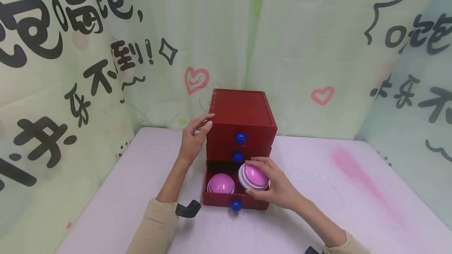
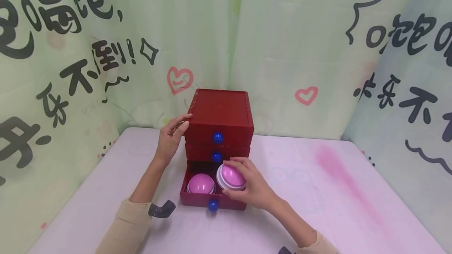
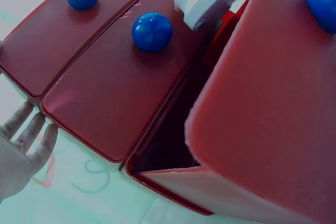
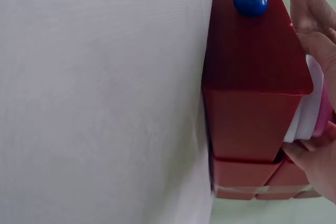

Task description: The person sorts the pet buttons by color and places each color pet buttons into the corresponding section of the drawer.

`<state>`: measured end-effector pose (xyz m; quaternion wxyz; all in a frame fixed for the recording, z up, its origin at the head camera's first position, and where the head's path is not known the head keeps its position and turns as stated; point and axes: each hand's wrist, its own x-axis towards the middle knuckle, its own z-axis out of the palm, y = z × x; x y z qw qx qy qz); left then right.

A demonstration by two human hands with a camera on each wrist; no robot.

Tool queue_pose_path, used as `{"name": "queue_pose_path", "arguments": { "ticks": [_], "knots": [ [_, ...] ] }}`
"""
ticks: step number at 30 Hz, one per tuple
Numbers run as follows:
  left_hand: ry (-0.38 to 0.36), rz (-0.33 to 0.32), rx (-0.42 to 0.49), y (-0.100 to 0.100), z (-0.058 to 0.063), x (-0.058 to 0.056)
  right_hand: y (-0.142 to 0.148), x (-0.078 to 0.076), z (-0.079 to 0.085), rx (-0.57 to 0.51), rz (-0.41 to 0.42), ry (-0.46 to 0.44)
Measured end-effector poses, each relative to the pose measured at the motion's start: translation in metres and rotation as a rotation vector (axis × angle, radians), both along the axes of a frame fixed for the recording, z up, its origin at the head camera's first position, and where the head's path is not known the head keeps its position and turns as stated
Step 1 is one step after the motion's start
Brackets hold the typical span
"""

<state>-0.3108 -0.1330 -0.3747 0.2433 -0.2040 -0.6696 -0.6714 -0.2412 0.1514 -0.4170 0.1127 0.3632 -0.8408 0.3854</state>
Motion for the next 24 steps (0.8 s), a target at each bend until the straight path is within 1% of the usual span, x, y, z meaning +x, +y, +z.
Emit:
{"name": "queue_pose_path", "arguments": {
  "ticks": [4, 12, 20, 24],
  "knots": [
    [0.005, 0.003, -0.001, 0.000, 0.000, 0.000, 0.001, -0.002, -0.003, 0.012, -0.008, -0.019],
    [0.026, -0.017, 0.006, -0.001, 0.000, 0.001, 0.002, -0.002, -0.006, 0.039, -0.028, -0.008],
    [0.020, -0.005, -0.002, -0.001, 0.001, 0.002, -0.004, 0.007, -0.001, 0.035, -0.004, 0.012],
    [0.019, 0.001, -0.009, -0.001, 0.001, 0.002, -0.008, 0.013, 0.001, 0.016, 0.025, 0.025]
  ]
}}
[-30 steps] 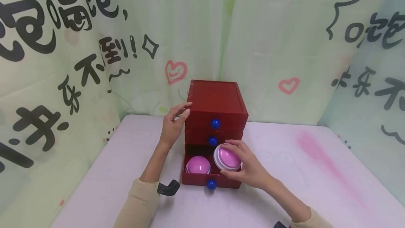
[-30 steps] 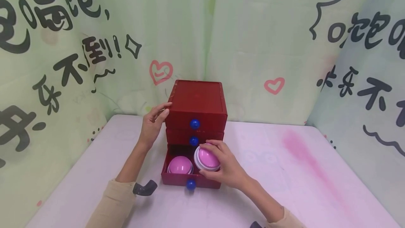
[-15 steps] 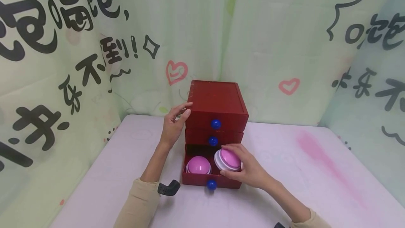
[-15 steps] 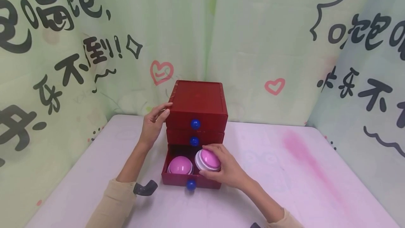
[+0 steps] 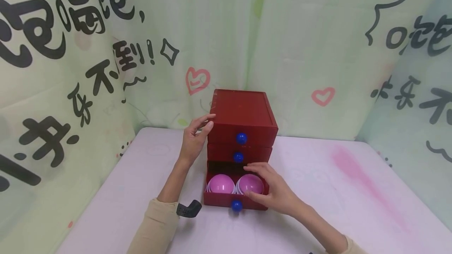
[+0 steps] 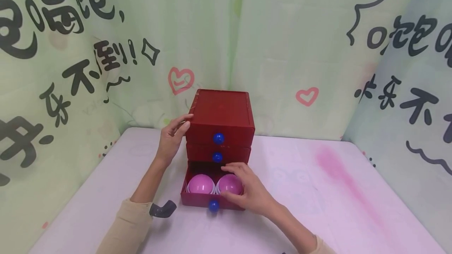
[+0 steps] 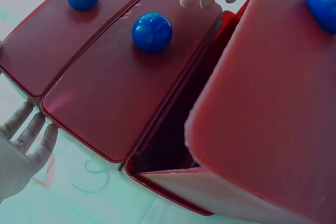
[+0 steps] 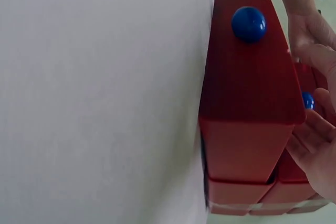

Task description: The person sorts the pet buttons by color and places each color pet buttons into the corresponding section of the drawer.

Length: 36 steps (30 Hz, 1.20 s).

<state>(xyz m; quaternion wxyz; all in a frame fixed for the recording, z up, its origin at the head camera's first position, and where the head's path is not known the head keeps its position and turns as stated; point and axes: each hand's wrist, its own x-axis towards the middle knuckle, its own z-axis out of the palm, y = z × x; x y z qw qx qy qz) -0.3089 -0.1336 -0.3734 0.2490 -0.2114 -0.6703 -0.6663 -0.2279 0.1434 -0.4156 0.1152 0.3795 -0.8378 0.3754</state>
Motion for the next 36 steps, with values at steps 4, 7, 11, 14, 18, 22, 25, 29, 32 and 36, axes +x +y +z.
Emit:
{"name": "queue_pose_path", "arguments": {
  "ticks": [4, 7, 11, 14, 18, 22, 25, 29, 32, 36],
  "knots": [
    [-0.003, -0.002, 0.003, 0.000, 0.001, 0.000, -0.003, 0.007, 0.001, -0.012, 0.037, 0.000],
    [-0.010, -0.004, 0.000, 0.000, 0.001, 0.000, -0.005, 0.013, 0.000, 0.001, 0.045, -0.006],
    [-0.016, -0.002, -0.006, 0.000, 0.001, 0.000, -0.007, 0.022, 0.000, 0.029, 0.049, -0.041],
    [-0.016, 0.000, -0.004, 0.000, 0.001, 0.000, -0.009, 0.028, 0.000, 0.033, 0.075, -0.049],
    [-0.013, 0.000, -0.004, 0.000, 0.001, 0.000, -0.009, 0.033, 0.000, 0.021, 0.121, -0.026],
    [-0.007, -0.003, 0.002, 0.000, 0.001, 0.000, -0.010, 0.036, -0.002, 0.010, 0.165, 0.001],
    [-0.002, -0.007, 0.010, 0.000, 0.001, -0.001, -0.011, 0.039, -0.004, 0.009, 0.190, 0.036],
    [-0.004, -0.007, 0.013, 0.000, 0.000, -0.001, -0.012, 0.042, -0.005, 0.020, 0.189, 0.040],
    [-0.011, -0.010, 0.016, 0.000, 0.000, -0.001, -0.014, 0.046, -0.005, 0.014, 0.177, 0.003],
    [-0.015, -0.014, 0.022, 0.000, 0.001, 0.000, -0.016, 0.049, -0.007, 0.000, 0.200, 0.012]
  ]
}}
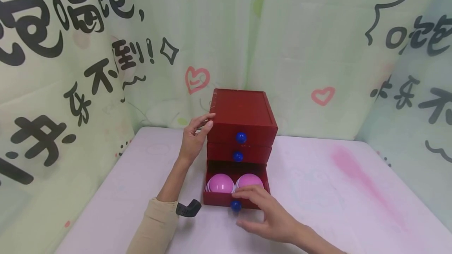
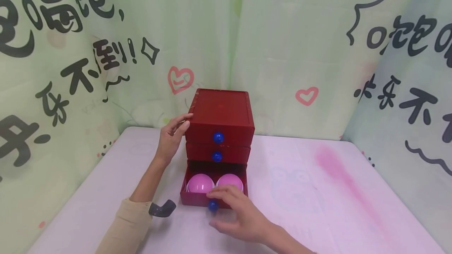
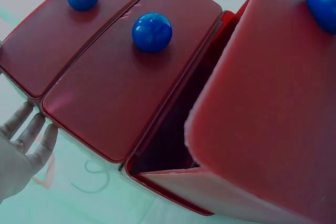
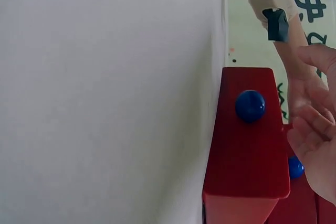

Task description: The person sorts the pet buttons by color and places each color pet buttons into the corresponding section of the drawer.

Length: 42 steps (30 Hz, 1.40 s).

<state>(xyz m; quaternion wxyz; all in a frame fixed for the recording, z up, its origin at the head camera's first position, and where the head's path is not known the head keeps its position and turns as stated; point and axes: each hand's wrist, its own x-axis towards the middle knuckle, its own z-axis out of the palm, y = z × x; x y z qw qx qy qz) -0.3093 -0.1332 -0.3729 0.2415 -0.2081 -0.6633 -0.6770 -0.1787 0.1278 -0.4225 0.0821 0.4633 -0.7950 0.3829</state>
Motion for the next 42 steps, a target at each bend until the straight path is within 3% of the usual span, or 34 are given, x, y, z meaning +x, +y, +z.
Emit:
{"name": "queue_pose_path", "arguments": {
  "ticks": [6, 15, 21, 28, 34, 42],
  "knots": [
    [0.007, -0.002, -0.002, 0.000, 0.000, 0.000, -0.001, 0.003, -0.003, 0.031, 0.062, 0.059],
    [0.002, 0.008, -0.020, 0.000, 0.000, -0.001, -0.003, 0.004, -0.006, 0.100, 0.046, 0.054],
    [0.000, 0.005, -0.020, 0.001, 0.000, -0.001, -0.004, 0.001, -0.011, 0.125, 0.046, 0.112],
    [-0.005, 0.018, -0.033, 0.001, 0.000, -0.001, -0.007, 0.000, -0.014, 0.213, 0.040, 0.064],
    [0.000, 0.024, -0.040, 0.000, 0.001, 0.000, -0.009, -0.005, -0.012, 0.233, 0.056, 0.169],
    [0.003, 0.026, -0.038, -0.001, 0.000, 0.000, -0.011, -0.018, -0.010, 0.267, 0.029, 0.154]
  ]
}}
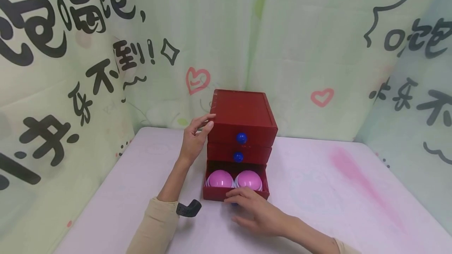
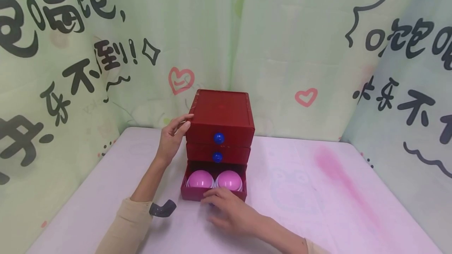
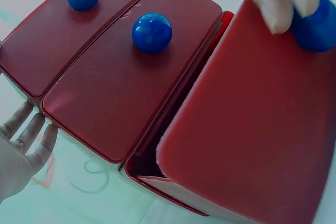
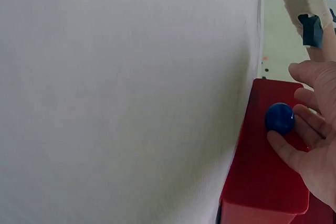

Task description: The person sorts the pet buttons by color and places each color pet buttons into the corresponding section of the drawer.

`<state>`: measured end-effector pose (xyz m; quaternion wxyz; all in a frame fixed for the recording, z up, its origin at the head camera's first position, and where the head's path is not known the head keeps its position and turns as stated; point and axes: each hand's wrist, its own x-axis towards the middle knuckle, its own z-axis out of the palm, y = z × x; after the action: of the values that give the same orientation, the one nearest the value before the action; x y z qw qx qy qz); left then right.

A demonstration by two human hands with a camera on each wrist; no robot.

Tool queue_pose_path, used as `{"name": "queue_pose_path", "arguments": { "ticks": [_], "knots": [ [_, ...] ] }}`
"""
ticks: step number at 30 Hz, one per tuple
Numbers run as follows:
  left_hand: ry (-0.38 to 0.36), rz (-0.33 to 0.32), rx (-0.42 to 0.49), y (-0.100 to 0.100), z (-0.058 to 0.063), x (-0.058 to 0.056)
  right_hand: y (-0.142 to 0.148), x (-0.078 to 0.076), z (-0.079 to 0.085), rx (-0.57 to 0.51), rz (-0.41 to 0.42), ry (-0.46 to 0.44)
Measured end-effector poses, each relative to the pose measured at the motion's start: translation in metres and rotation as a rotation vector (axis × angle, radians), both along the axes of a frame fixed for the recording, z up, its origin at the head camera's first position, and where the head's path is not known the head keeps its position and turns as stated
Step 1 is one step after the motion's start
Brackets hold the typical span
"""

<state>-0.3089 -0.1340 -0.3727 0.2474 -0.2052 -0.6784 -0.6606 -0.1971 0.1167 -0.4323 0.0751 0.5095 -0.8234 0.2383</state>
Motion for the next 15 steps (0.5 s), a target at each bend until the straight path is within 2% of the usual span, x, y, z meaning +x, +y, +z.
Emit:
{"name": "queue_pose_path", "arguments": {
  "ticks": [4, 15],
  "knots": [
    [0.008, -0.001, 0.006, 0.000, 0.000, 0.000, -0.001, -0.011, 0.000, -0.013, -0.010, 0.044],
    [0.012, -0.005, 0.006, 0.001, 0.000, 0.000, -0.004, -0.039, 0.002, 0.011, -0.058, 0.029]
  ]
}}
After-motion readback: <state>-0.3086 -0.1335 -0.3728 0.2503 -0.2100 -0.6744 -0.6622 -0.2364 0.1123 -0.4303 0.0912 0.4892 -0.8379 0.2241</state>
